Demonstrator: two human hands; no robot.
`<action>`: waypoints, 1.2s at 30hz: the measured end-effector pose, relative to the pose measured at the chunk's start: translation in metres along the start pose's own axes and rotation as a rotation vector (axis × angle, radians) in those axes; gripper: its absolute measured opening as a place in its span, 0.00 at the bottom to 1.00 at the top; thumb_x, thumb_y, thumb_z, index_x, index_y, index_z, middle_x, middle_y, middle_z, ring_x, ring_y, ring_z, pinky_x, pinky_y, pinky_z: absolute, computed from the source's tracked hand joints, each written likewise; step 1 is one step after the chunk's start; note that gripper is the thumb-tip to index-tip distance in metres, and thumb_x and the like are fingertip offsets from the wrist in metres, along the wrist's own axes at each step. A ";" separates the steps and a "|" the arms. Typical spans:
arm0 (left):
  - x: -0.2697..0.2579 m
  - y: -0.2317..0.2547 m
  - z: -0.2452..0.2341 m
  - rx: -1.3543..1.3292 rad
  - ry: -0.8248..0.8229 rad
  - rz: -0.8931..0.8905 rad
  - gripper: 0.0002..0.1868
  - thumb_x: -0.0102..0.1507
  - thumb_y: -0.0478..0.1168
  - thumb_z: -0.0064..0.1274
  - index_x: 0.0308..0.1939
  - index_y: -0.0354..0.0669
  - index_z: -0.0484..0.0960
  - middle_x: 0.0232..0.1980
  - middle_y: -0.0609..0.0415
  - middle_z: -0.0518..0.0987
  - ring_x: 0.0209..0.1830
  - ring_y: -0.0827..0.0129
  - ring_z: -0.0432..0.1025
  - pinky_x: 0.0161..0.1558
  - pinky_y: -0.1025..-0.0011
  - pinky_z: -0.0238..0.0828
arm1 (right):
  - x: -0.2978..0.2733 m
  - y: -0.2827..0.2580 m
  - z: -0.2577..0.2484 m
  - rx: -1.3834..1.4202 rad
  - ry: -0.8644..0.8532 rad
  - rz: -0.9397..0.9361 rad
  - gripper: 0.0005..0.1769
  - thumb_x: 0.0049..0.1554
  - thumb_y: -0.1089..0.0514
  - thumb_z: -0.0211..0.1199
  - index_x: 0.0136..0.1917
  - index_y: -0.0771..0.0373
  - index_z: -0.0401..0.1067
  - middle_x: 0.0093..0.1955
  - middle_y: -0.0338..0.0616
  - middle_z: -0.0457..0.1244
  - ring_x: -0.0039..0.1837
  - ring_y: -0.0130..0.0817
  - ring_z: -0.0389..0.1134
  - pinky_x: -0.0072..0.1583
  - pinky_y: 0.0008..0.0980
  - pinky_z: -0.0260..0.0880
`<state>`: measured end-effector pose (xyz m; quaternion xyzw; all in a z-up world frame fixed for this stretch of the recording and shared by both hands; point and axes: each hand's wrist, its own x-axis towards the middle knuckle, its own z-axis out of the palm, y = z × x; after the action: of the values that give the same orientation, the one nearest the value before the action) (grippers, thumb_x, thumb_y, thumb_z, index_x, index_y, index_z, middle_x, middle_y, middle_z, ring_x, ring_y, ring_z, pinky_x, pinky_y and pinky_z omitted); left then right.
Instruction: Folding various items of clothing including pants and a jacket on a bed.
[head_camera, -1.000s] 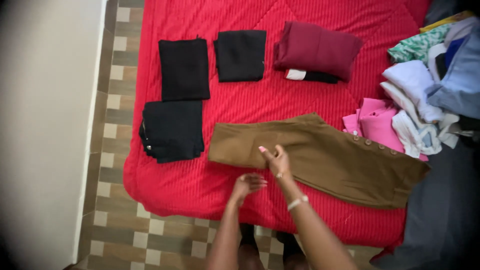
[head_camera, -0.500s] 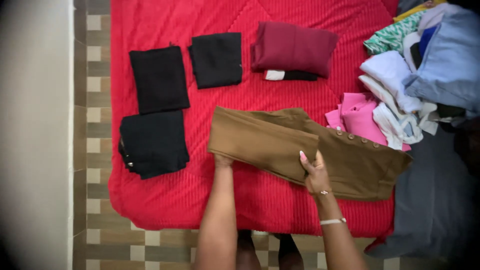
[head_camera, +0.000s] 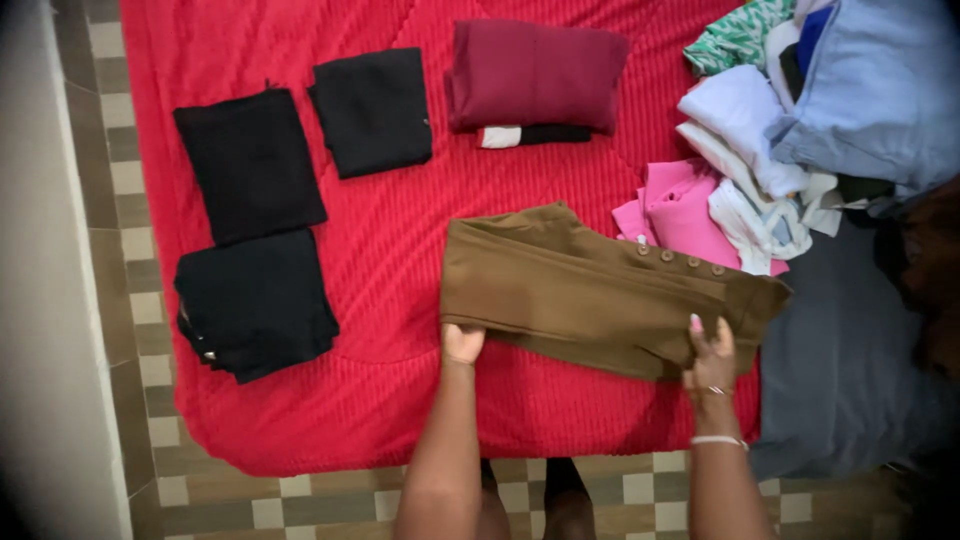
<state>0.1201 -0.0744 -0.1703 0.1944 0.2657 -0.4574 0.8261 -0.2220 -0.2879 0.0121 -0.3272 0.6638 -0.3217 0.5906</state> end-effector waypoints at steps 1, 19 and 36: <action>-0.003 -0.006 0.001 -0.001 0.003 -0.004 0.24 0.75 0.50 0.41 0.70 0.42 0.72 0.71 0.51 0.73 0.70 0.57 0.66 0.72 0.54 0.61 | 0.004 -0.003 -0.014 -0.002 0.005 0.001 0.37 0.60 0.56 0.67 0.78 0.55 0.55 0.58 0.42 0.67 0.46 0.30 0.70 0.33 0.28 0.65; -0.061 0.029 0.002 1.000 0.364 0.260 0.15 0.74 0.33 0.42 0.46 0.16 0.77 0.39 0.29 0.71 0.31 0.47 0.57 0.33 0.46 0.52 | 0.057 0.022 -0.068 -0.492 0.386 -0.569 0.21 0.64 0.65 0.68 0.67 0.68 0.65 0.60 0.48 0.60 0.60 0.33 0.59 0.62 0.33 0.61; -0.191 0.068 0.144 1.214 0.090 0.061 0.35 0.61 0.45 0.62 0.65 0.27 0.70 0.62 0.45 0.78 0.59 0.63 0.74 0.61 0.65 0.71 | -0.162 0.074 0.205 -0.893 -0.207 -0.892 0.42 0.65 0.40 0.56 0.82 0.63 0.47 0.86 0.49 0.43 0.86 0.45 0.43 0.81 0.52 0.41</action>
<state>0.1320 0.0031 0.0655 0.6573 -0.0135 -0.4947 0.5683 -0.0082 -0.1214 0.0253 -0.8160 0.4733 -0.1957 0.2680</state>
